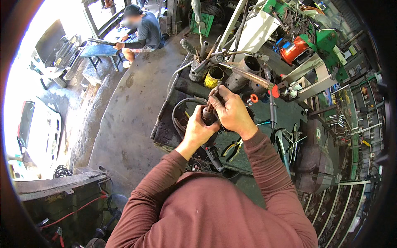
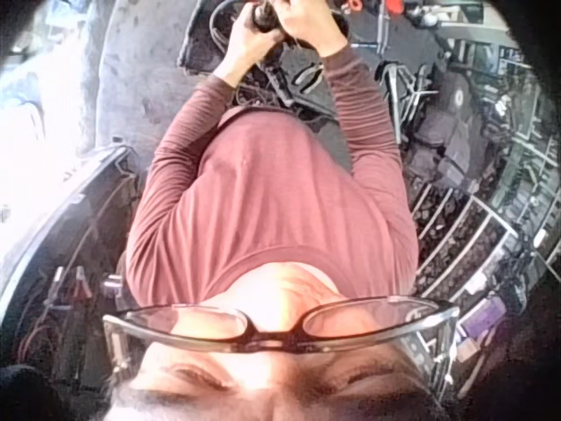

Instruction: The person operates a drill press to work on a metal part, then moves to a workbench to assemble and adjust a cylindrical metal component using hand tools. The person also handles a power drill and an extension cord while moving between the workbench and a vehicle outside.

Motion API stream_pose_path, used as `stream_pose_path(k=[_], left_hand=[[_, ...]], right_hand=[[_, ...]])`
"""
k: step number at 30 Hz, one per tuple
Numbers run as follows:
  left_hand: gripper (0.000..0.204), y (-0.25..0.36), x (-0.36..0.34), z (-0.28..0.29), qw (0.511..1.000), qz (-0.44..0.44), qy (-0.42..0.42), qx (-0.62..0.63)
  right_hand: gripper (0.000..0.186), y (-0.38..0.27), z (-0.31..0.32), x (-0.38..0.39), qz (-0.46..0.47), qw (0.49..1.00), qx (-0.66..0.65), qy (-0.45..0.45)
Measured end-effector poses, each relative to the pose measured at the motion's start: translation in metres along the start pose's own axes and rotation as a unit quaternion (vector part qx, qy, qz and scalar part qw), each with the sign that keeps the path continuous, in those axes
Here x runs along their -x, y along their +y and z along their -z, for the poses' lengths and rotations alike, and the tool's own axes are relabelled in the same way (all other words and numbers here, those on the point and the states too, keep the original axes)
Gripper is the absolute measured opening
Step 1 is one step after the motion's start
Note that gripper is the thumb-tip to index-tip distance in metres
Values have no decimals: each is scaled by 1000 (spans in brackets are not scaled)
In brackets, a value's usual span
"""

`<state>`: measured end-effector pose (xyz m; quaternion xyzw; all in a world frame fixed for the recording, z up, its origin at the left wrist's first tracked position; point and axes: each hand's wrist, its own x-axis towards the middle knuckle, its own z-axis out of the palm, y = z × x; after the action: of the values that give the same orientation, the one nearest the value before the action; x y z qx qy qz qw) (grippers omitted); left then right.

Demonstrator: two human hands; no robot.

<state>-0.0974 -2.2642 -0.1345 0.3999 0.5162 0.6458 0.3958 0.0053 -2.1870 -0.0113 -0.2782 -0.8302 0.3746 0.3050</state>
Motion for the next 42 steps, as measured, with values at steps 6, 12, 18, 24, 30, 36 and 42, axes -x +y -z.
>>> stream_pose_path(k=[6,12,18,24,30,36,42], left_hand=[[36,14,-4,-2,996,10,45,-76],[33,6,-4,-1,996,30,48,-74],[44,24,-67,75,885,121,-447,47],[39,36,-5,15,994,-6,40,-97],[25,22,-53,43,945,82,-317,-5],[58,33,-18,22,989,-55,-81,-109],[24,23,-46,29,965,109,-240,14]], right_hand=[[10,56,-11,76,-71,985,-74,139],[79,52,-63,114,-106,986,116,52],[69,68,-67,96,-66,995,62,40],[70,74,-66,93,-75,996,47,28],[68,82,-50,97,-119,992,-42,-14],[76,101,-49,100,-99,995,-23,-6],[71,96,-43,93,-139,988,-47,-46]])
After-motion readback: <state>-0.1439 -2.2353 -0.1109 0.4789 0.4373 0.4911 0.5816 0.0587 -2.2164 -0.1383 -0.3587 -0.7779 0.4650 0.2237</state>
